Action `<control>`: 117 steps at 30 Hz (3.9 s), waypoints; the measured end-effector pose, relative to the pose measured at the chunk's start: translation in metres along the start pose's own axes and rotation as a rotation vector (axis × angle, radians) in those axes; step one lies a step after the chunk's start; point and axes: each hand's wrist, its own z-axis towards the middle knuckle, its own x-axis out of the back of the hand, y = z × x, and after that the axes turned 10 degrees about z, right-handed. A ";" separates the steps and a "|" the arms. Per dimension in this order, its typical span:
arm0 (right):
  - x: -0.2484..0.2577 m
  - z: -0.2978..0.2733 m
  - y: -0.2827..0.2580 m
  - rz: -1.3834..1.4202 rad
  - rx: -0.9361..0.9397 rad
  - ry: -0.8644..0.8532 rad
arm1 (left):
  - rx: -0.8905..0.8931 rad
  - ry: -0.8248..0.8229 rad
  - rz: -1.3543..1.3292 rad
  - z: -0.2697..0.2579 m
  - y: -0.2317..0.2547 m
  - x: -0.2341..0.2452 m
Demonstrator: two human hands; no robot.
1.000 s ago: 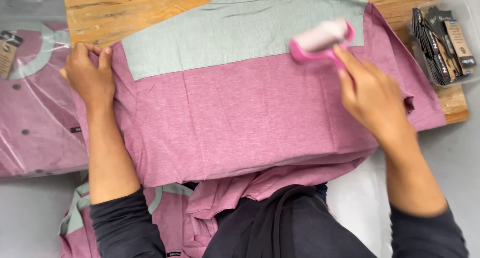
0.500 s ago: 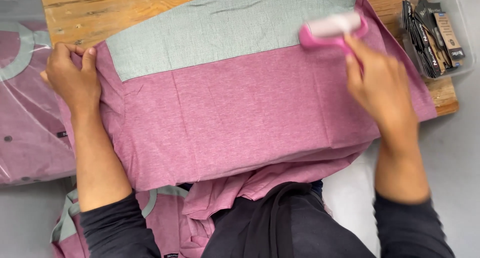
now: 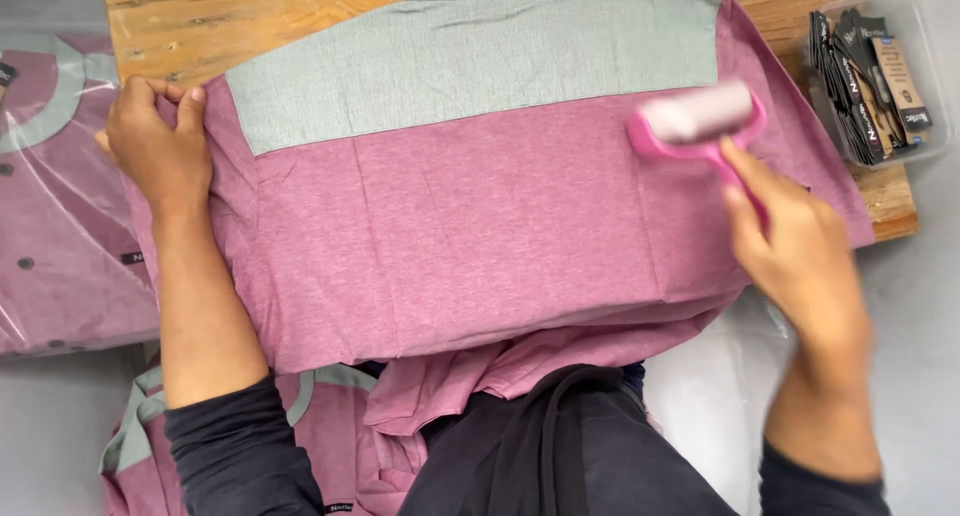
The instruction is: The person uses a pink lint roller to remove lint from a pink shirt with light green trim. They roll the sleeve, the back, and the front of the shirt on a wooden table, then fold the shirt and continue rolling the main body.
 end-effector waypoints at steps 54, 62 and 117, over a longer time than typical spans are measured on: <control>-0.087 0.117 -0.084 0.118 0.135 -0.254 | -0.065 0.050 0.030 0.001 -0.009 -0.009; 0.046 -0.054 -0.010 0.030 -0.347 -0.481 | -0.056 0.046 0.035 -0.002 -0.007 -0.002; -0.184 0.114 -0.213 0.274 0.675 -0.412 | 0.382 -0.077 -0.274 -0.172 0.099 0.170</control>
